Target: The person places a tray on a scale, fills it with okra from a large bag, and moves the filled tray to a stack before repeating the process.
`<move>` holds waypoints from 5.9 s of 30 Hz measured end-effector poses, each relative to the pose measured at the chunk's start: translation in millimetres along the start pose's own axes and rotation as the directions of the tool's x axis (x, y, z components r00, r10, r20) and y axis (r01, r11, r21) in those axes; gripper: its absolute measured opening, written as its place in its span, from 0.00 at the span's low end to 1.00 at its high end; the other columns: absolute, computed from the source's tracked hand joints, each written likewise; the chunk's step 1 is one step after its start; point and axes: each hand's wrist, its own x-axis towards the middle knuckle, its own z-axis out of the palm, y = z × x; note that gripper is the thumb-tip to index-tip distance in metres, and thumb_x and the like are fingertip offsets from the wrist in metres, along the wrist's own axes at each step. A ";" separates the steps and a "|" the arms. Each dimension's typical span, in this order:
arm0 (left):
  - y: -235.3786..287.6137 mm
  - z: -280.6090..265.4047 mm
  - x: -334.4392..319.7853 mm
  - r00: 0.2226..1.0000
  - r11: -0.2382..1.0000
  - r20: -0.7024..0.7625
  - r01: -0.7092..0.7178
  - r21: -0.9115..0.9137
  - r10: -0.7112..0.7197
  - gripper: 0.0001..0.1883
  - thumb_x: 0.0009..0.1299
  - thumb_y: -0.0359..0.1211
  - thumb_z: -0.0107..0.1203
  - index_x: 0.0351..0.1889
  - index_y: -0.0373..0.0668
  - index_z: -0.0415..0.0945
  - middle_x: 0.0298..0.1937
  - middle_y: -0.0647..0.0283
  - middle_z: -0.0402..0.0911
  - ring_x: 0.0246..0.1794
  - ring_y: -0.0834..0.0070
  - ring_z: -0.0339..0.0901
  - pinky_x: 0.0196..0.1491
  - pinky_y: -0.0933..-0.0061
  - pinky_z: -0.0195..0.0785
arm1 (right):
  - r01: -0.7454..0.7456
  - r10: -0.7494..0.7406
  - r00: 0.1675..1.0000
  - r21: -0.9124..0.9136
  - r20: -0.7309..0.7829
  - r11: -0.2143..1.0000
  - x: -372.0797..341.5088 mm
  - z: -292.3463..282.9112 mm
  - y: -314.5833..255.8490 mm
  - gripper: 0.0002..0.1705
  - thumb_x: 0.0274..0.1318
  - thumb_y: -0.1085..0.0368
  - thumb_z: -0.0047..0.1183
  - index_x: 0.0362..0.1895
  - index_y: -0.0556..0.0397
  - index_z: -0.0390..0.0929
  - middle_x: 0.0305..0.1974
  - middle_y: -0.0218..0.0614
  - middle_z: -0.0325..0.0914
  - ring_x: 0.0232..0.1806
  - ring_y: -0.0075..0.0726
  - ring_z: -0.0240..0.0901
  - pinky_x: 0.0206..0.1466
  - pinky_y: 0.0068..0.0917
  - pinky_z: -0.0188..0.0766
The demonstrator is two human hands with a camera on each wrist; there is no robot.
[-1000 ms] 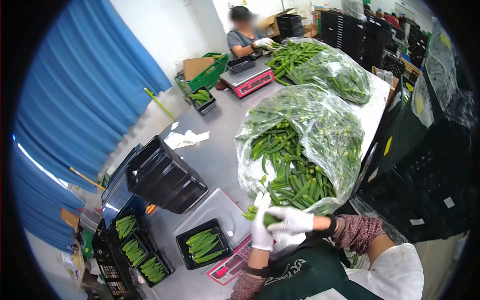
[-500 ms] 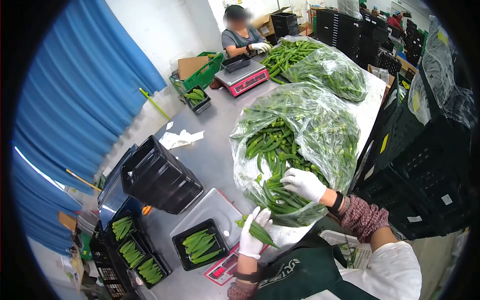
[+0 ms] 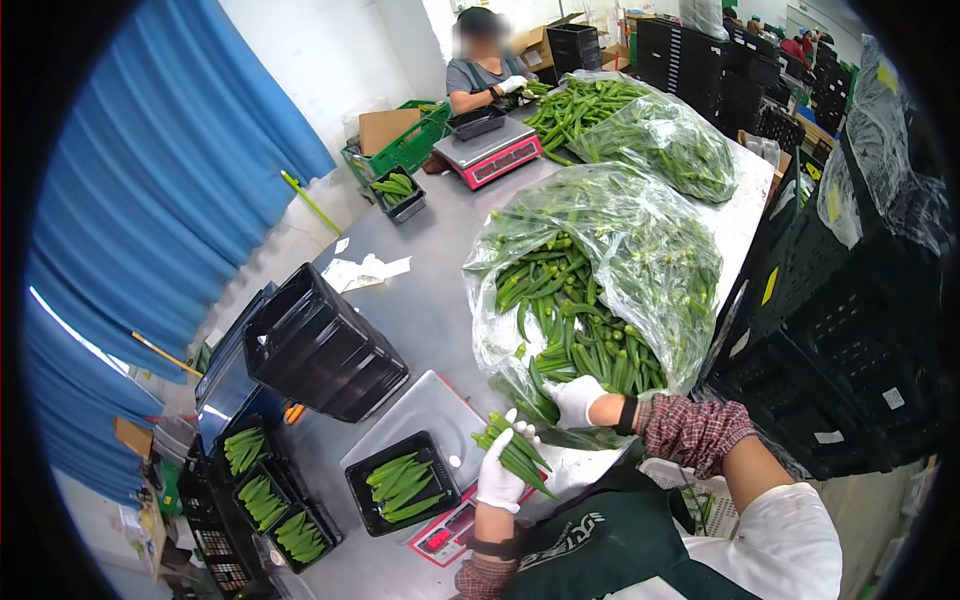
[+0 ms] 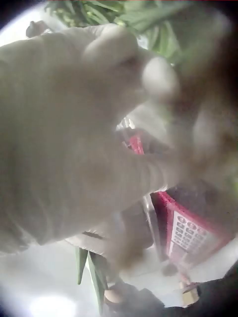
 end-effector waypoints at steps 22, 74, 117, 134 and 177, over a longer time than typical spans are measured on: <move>16.2 33.7 -33.8 0.945 0.965 0.223 -0.209 -0.157 0.241 0.31 0.73 0.45 0.42 0.71 0.43 0.53 0.68 0.56 0.62 0.69 0.63 0.58 0.72 0.56 0.47 | 0.765 -0.492 0.483 0.075 -0.725 0.640 -73.5 -36.1 -88.2 0.31 0.40 0.53 0.69 0.48 0.50 0.71 0.50 0.41 0.73 0.43 0.48 0.76 0.41 0.35 0.75; 143.1 -173.6 -180.3 0.560 0.336 -0.186 -0.178 0.925 0.808 0.27 0.66 0.31 0.57 0.65 0.49 0.66 0.49 0.61 0.79 0.36 0.78 0.74 0.43 0.75 0.69 | 0.479 -0.468 0.876 0.096 -0.119 0.872 31.4 -54.4 -153.0 0.23 0.55 0.49 0.54 0.49 0.50 0.77 0.38 0.45 0.78 0.40 0.51 0.76 0.44 0.39 0.72; 120.6 -145.5 -188.4 0.693 0.765 -0.458 -0.214 0.607 0.557 0.25 0.69 0.29 0.53 0.65 0.42 0.66 0.40 0.70 0.78 0.15 0.90 0.60 0.19 0.85 0.57 | 0.165 -0.148 0.986 0.531 -0.074 0.831 60.0 1.7 -178.3 0.14 0.50 0.61 0.60 0.30 0.58 0.71 0.17 0.34 0.67 0.19 0.32 0.66 0.28 0.33 0.66; 165.0 -212.5 -255.9 0.430 0.630 -0.472 -0.635 0.448 0.769 0.22 0.70 0.28 0.46 0.63 0.34 0.63 0.51 0.53 0.80 0.13 0.87 0.58 0.24 0.82 0.65 | 0.013 -0.005 1.000 0.552 -0.016 0.833 278.2 -3.4 -393.1 0.18 0.53 0.59 0.56 0.38 0.64 0.77 0.37 0.55 0.80 0.44 0.55 0.78 0.45 0.40 0.77; 100.7 -88.9 -162.4 0.879 0.862 -0.174 -0.473 -0.185 0.445 0.24 0.70 0.26 0.43 0.65 0.39 0.58 0.64 0.53 0.64 0.68 0.61 0.60 0.72 0.47 0.48 | 0.629 -0.712 0.672 -0.352 -0.203 0.693 -24.0 -15.7 -211.2 0.27 0.47 0.51 0.58 0.51 0.50 0.73 0.38 0.35 0.72 0.39 0.39 0.71 0.44 0.37 0.65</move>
